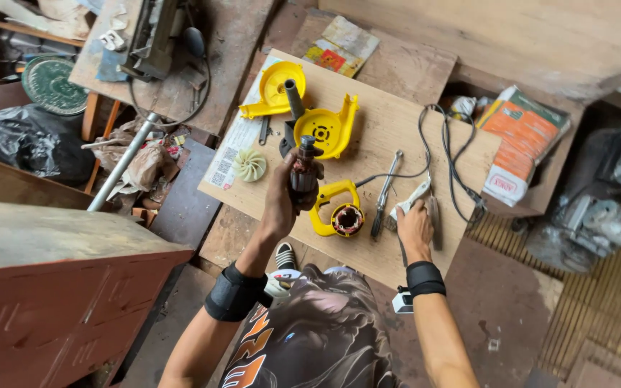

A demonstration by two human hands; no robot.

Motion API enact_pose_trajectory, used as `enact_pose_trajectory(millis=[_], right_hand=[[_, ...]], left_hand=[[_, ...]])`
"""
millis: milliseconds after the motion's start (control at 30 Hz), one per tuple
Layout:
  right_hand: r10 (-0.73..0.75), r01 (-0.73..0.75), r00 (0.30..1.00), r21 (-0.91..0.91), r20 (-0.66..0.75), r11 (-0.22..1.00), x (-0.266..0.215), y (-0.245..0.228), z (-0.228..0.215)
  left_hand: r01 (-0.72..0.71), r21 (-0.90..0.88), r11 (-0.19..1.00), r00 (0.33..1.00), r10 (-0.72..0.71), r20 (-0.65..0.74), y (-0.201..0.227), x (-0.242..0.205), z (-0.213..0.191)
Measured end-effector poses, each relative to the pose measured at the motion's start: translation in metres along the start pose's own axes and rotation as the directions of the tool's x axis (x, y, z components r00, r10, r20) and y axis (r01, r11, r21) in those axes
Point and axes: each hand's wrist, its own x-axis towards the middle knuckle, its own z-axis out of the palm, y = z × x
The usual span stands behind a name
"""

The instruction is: The person works on a yellow electric blower at a workbench, removing the motor armature from the housing, filing and brushing the armature and housing parts, then fitting the armature back into the blower housing by hand.

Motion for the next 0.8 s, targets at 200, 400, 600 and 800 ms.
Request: enact_pose_trajectory(millis=[200, 400, 600, 800], right_hand=[[0.145, -0.152, 0.988, 0.153, 0.056, 0.976, 0.042, 0.005, 0.028], [0.13, -0.147, 0.987, 0.209, 0.092, 0.967, 0.057, 0.031, 0.04], [0.163, -0.219, 0.958, 0.233, 0.237, 0.947, 0.001, -0.028, -0.083], [-0.261, 0.355, 0.934, 0.589, -0.242, 0.726, -0.053, -0.076, -0.186]], left_hand=[[0.068, 0.097, 0.993, 0.996, -0.062, -0.063, 0.006, -0.012, 0.006], [0.036, 0.106, 0.994, 0.996, -0.028, -0.081, 0.011, -0.013, 0.005], [0.026, 0.088, 0.996, 0.999, -0.022, -0.047, 0.005, -0.004, 0.003], [-0.154, 0.183, 0.971, 0.972, 0.115, 0.207, -0.006, 0.004, 0.004]])
